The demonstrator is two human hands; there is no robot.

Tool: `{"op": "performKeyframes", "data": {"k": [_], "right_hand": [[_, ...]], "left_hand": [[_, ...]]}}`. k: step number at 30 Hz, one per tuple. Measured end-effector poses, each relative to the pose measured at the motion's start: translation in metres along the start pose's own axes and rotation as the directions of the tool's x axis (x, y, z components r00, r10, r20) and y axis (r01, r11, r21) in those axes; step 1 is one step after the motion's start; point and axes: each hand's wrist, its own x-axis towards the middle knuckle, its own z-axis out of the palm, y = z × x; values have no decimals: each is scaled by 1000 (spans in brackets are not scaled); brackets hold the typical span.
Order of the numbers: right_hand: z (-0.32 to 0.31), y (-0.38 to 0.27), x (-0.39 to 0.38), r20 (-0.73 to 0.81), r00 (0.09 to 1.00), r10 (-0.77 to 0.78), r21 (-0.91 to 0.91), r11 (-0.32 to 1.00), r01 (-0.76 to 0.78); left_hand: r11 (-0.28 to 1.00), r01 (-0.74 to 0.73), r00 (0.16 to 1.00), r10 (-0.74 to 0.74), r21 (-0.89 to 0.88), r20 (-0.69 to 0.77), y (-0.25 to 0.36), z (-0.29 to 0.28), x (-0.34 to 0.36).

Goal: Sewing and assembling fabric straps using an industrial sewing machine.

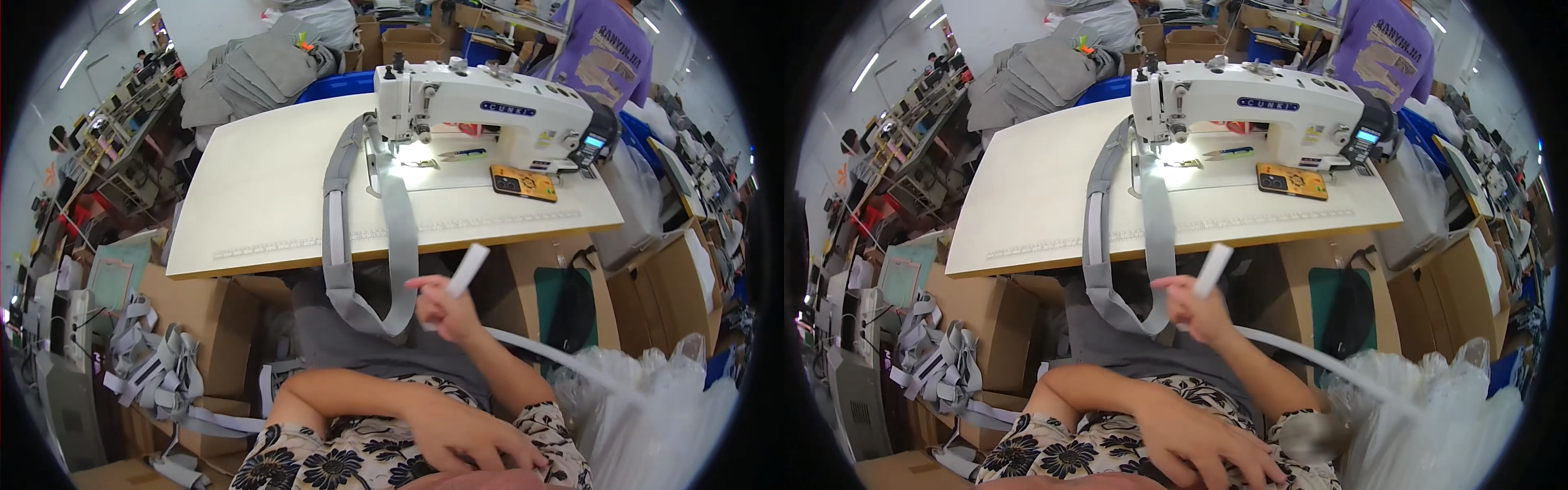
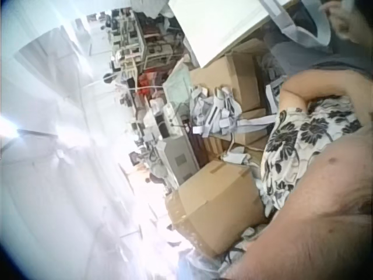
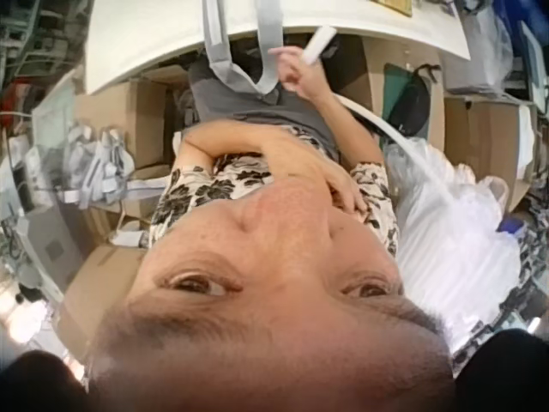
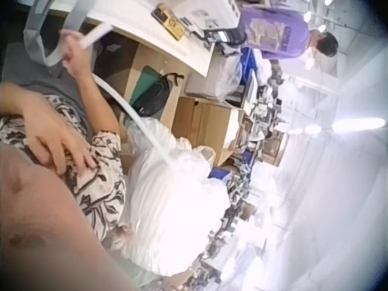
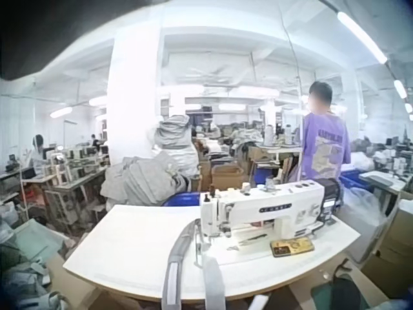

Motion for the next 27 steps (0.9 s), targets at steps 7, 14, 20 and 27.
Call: {"op": "performKeyframes", "data": {"k": [7, 14, 20, 27], "right_hand": [[10, 0, -8, 171, 943, 285, 19, 956, -292], [-13, -11, -23, 159, 985, -63, -654, 741, 153], [-60, -66, -51, 274, 959, 67, -797, 574, 187], [-80, -86, -59, 130, 909, 396, -414, 855, -313]], "left_hand": [[479, 712, 561, 52, 514, -826, 84, -31, -88], [332, 924, 221, -61, 189, -973, 36, -71, -88], [435, 855, 378, -146, 284, -914, 15, -101, -88], [-542, 826, 258, 125, 152, -958, 20, -187, -132]]}}
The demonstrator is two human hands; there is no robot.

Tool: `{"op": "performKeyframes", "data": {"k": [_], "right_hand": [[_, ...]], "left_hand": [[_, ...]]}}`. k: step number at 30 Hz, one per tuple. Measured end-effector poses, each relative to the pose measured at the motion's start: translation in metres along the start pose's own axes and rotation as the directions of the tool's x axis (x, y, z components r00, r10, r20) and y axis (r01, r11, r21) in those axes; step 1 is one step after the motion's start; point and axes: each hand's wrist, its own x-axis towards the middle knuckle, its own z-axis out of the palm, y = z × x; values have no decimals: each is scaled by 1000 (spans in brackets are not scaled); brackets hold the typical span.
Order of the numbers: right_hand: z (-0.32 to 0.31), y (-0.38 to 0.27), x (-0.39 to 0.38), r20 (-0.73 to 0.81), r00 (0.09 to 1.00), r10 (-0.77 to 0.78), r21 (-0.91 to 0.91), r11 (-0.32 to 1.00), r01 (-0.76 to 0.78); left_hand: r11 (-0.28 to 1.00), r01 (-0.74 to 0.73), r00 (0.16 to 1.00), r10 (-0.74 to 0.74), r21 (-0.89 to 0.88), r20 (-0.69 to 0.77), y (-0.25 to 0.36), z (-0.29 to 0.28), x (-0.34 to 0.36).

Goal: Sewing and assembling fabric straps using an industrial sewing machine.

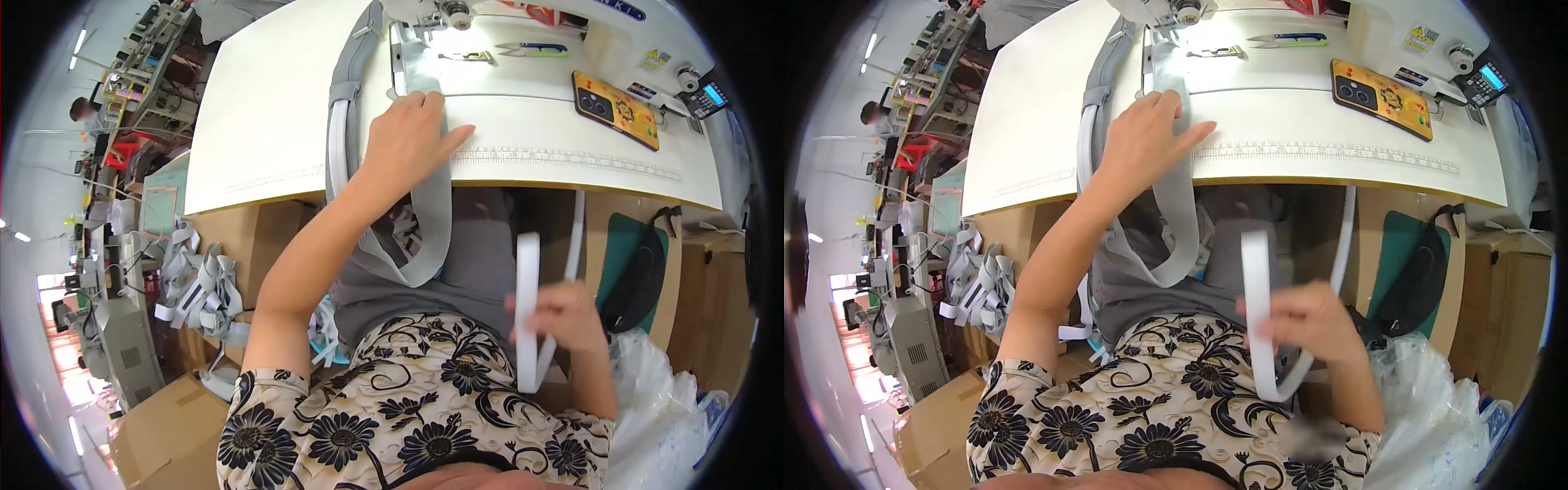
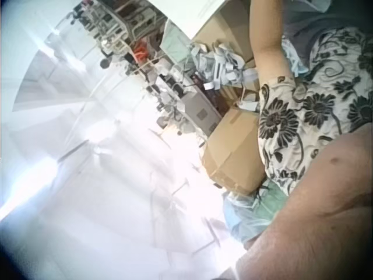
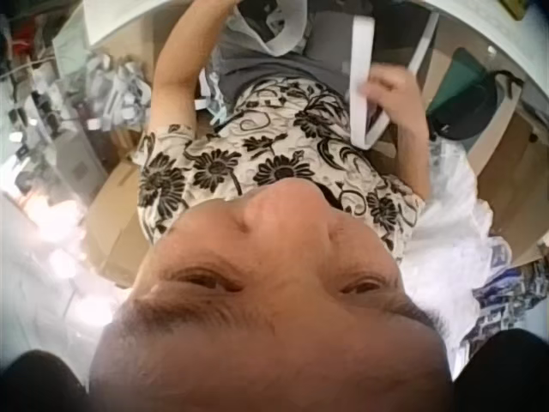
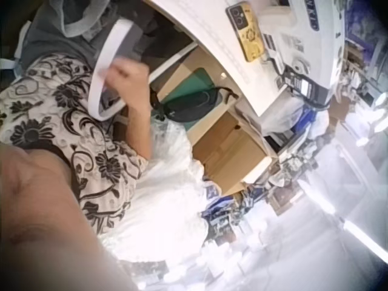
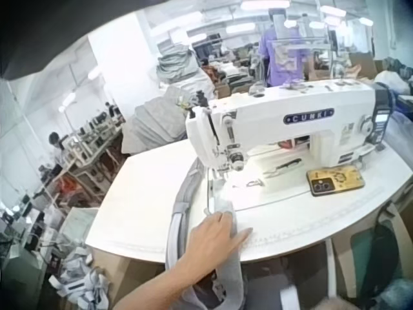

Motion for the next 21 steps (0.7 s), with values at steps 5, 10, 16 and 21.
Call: {"op": "performKeyframes", "data": {"k": [5, 10, 16, 21], "right_hand": [[6, -42, 94, -422, 832, -359, -413, 894, 176], [-31, -62, 162, -327, 812, -483, -530, 805, 266], [-42, -81, 201, -278, 889, -364, -574, 805, 150], [-54, -84, 244, -291, 895, -338, -582, 805, 114]], "left_hand": [[988, 90, 980, -110, 122, 168, -11, 18, 13], [967, 207, 967, -178, -152, 184, -23, 0, 16], [731, 451, 892, -380, -511, 243, -35, -5, 16], [746, 394, 919, -322, -537, 227, -26, -2, 17]]}}
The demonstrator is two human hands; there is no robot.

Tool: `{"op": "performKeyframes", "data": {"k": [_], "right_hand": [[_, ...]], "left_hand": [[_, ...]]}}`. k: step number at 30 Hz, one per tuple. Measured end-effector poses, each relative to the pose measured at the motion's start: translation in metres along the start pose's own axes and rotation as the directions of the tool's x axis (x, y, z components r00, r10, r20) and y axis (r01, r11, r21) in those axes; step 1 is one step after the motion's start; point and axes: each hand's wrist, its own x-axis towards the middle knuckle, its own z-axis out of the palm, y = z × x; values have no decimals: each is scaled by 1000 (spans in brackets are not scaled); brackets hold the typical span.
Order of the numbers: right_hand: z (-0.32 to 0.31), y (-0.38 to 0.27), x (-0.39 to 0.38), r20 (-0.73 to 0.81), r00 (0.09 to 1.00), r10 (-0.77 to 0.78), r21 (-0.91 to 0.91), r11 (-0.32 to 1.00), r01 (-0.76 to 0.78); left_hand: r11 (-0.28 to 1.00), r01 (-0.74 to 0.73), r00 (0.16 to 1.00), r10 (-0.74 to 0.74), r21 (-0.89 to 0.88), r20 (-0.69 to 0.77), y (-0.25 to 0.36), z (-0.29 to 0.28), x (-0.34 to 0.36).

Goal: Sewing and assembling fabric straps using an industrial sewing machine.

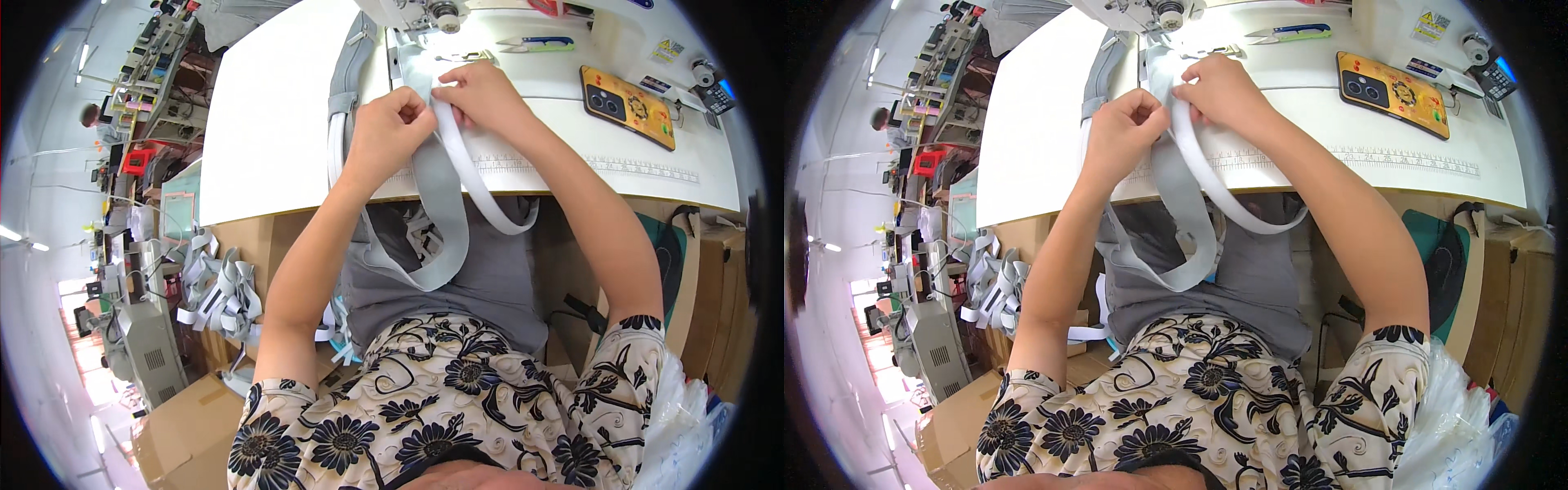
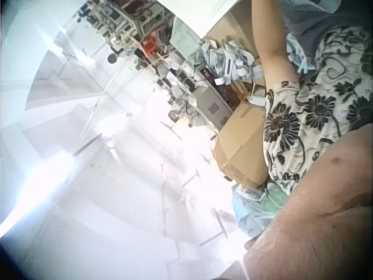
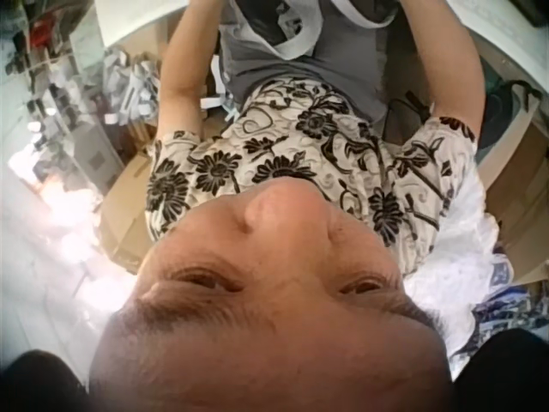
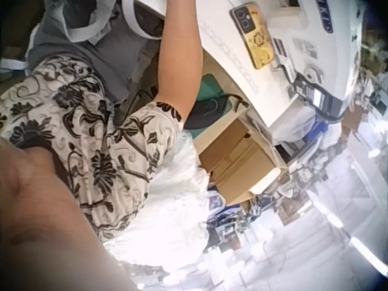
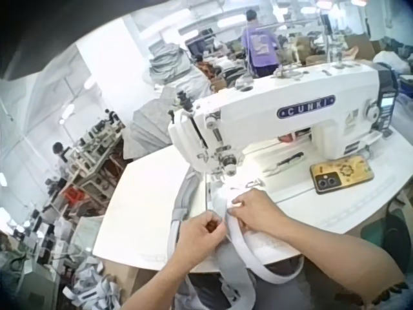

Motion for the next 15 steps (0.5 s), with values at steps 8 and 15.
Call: {"op": "performKeyframes", "data": {"k": [8, 15], "right_hand": [[15, 4, 19, -66, 970, -235, -262, 942, 211], [-27, -38, 19, 506, 856, 104, -221, 975, 12]], "left_hand": [[905, -74, 994, 101, 418, -43, 14, 17, -38], [848, -91, 994, 112, 522, -9, 14, 15, -46]]}}
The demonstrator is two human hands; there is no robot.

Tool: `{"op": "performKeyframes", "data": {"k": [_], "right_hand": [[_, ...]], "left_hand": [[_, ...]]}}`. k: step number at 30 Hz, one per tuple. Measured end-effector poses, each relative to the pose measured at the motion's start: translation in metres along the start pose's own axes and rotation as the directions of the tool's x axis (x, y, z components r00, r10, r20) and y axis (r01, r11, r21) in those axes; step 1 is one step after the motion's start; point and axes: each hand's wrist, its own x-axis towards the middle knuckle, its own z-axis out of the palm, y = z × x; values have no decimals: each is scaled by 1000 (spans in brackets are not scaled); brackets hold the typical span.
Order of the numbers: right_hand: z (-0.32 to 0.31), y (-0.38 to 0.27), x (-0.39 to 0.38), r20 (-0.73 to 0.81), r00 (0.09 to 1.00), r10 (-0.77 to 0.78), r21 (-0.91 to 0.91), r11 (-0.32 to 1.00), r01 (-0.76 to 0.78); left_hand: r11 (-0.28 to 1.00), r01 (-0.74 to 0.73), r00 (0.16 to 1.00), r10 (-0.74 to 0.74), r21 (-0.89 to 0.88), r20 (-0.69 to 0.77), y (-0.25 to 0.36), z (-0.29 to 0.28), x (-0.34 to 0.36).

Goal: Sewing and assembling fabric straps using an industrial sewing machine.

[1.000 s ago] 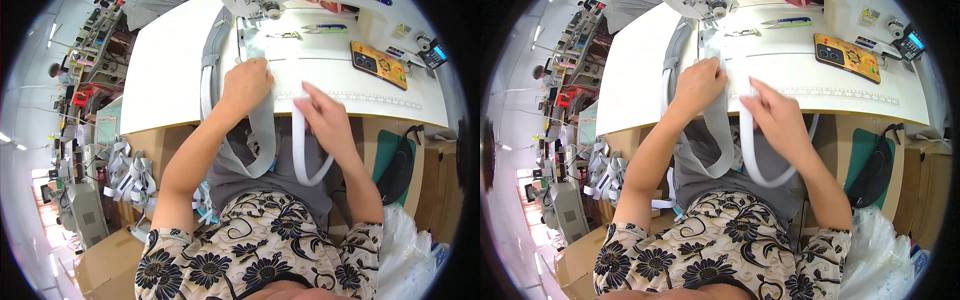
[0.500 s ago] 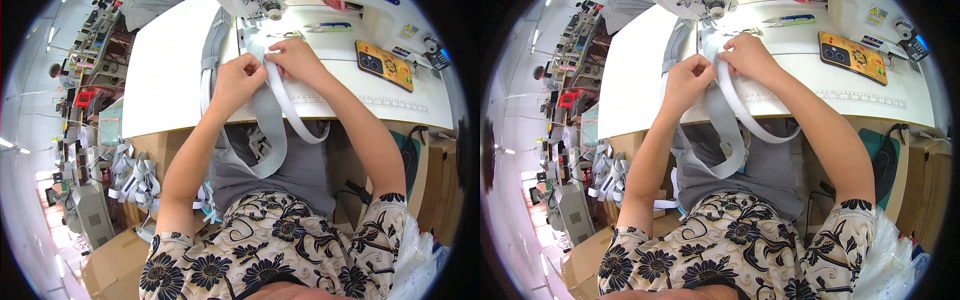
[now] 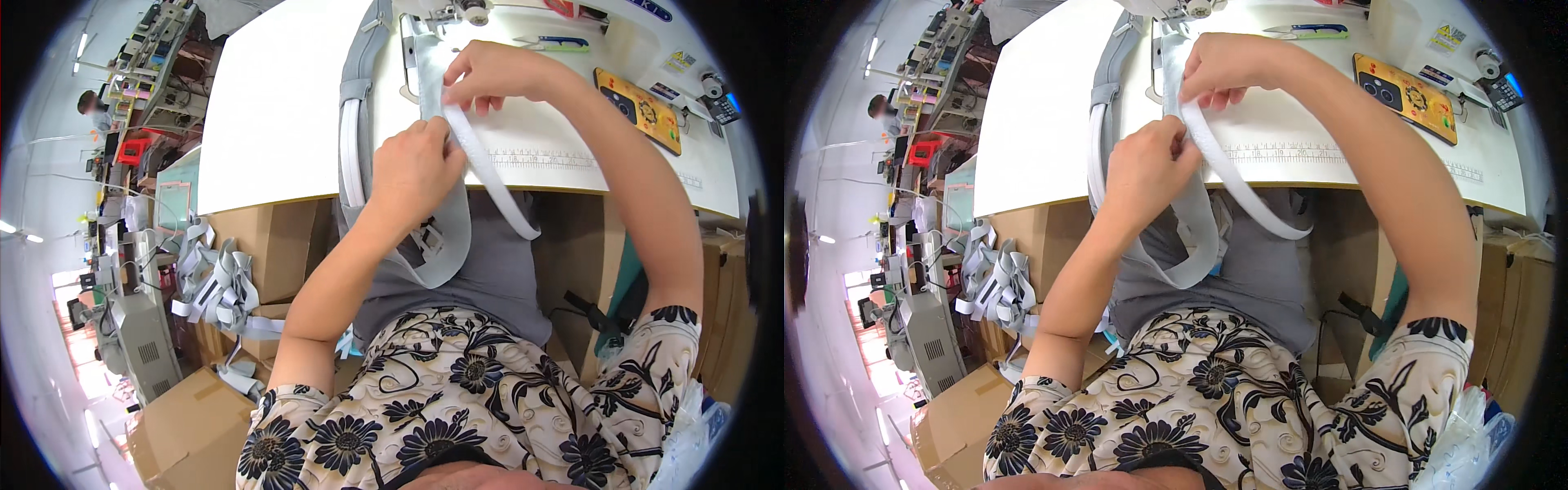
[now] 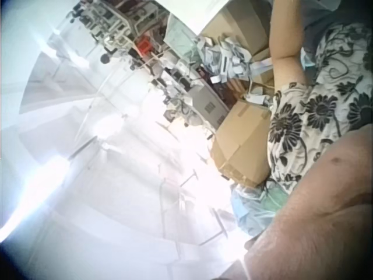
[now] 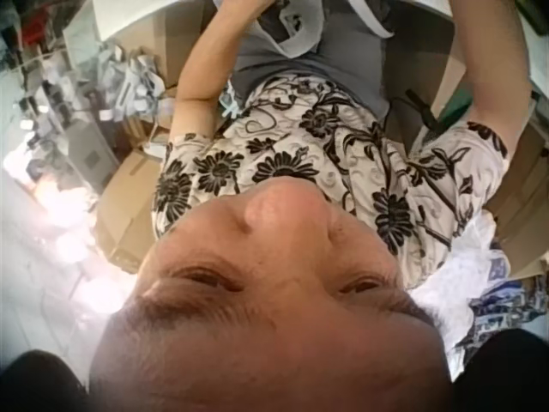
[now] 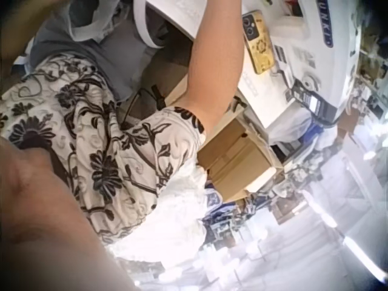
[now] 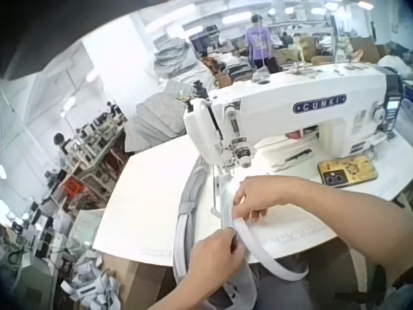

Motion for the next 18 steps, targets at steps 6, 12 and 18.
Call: {"op": "performKeyframes", "data": {"k": [6, 12, 18], "right_hand": [[17, -3, -12, 12, 998, 57, 181, 982, -58], [52, 22, -20, -147, 988, -55, 488, 865, 121], [82, 25, -26, -458, 719, -523, -501, 820, 277]], "left_hand": [[939, 137, 990, -133, -315, 35, -12, -10, -11], [543, 423, 906, -270, -725, 327, -29, -17, -8], [340, 460, 883, -278, -820, 379, -28, -12, -11]]}}
